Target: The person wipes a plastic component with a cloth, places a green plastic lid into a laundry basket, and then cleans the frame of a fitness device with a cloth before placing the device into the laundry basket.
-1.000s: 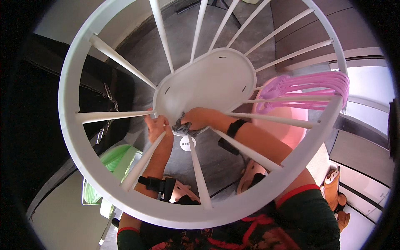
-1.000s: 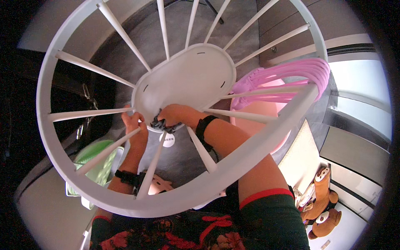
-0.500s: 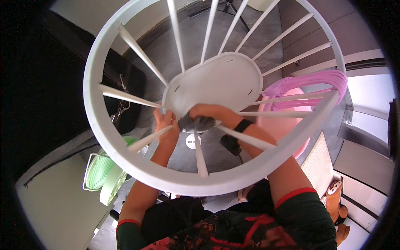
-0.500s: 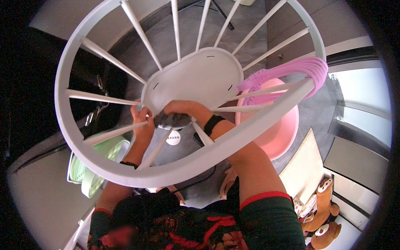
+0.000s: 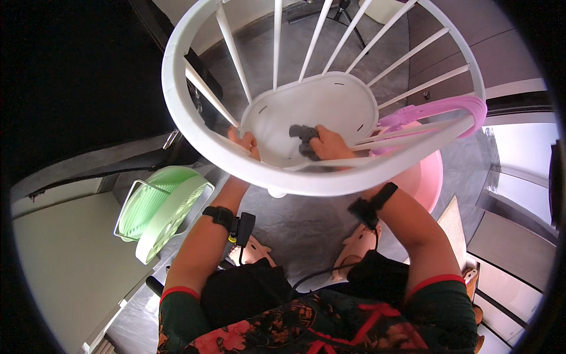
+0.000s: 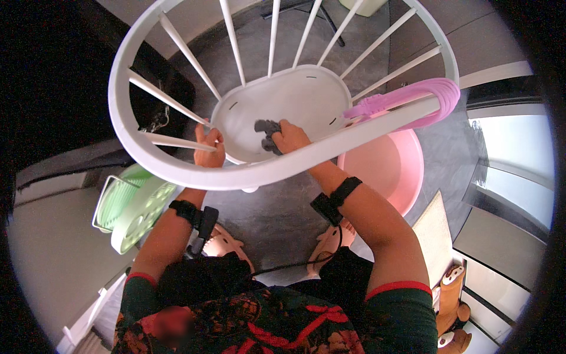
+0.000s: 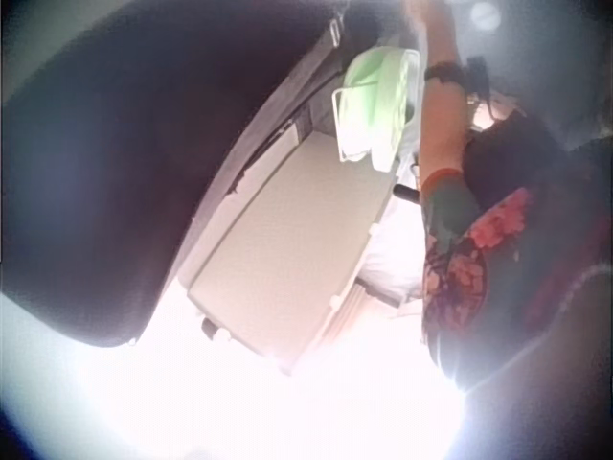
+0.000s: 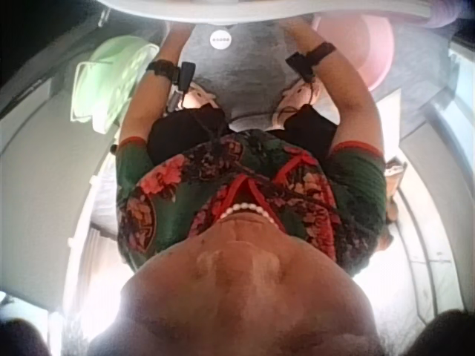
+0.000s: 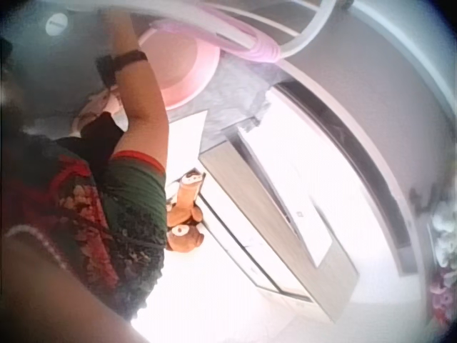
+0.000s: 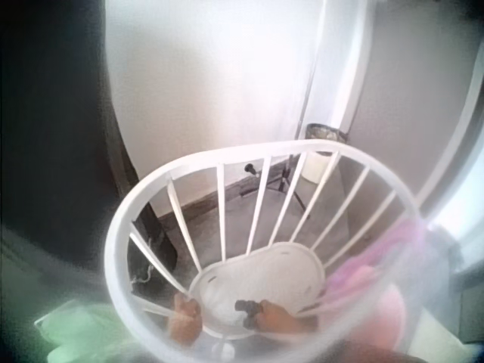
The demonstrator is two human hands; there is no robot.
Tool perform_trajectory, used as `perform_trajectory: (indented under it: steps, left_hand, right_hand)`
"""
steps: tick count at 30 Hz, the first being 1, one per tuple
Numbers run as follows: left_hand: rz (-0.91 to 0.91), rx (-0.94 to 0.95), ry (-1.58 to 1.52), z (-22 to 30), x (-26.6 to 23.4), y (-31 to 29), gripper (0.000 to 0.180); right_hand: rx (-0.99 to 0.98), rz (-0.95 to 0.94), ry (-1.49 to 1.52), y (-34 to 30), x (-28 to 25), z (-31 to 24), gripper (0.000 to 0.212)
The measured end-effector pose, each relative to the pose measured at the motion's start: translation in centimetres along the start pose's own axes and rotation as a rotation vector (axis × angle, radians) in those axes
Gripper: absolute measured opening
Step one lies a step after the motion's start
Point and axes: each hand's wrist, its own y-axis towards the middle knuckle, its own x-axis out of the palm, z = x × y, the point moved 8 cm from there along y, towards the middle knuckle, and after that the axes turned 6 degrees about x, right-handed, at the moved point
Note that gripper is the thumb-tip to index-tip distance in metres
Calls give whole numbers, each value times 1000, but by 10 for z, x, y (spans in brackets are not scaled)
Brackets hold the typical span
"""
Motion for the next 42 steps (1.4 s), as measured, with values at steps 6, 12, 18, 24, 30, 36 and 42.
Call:
perform_trajectory:
  steps: [6, 12, 18, 24, 30, 36, 42]
  left_hand:
    - [-7, -9, 135, -2, -1, 3, 11]
    - [74, 15, 123, -10, 9, 3, 13]
    - [-235, -192, 165, -35, 20, -4, 15]
    - [-210, -195, 178, -25, 22, -1, 7]
    - [-92, -125, 92, -33, 15, -6, 8]
    - [-134, -64, 141, -19, 20, -4, 13]
    - [-217, 56, 300, -43, 30, -5, 14]
  right_hand:
    - [14, -174, -309, -49, 4, -1, 35]
    - [188, -561, -572, -99, 57, 68, 36]
    - [-85, -144, -517, -90, 75, 2, 41]
    - [-106, -35, -667, -62, 108, 69, 53]
    - [-127, -315, -440, -63, 130, 50, 60]
    - [-319, -749, -457, -116, 135, 57, 39]
    - [-288, -1025, -372, -121, 129, 59, 30]
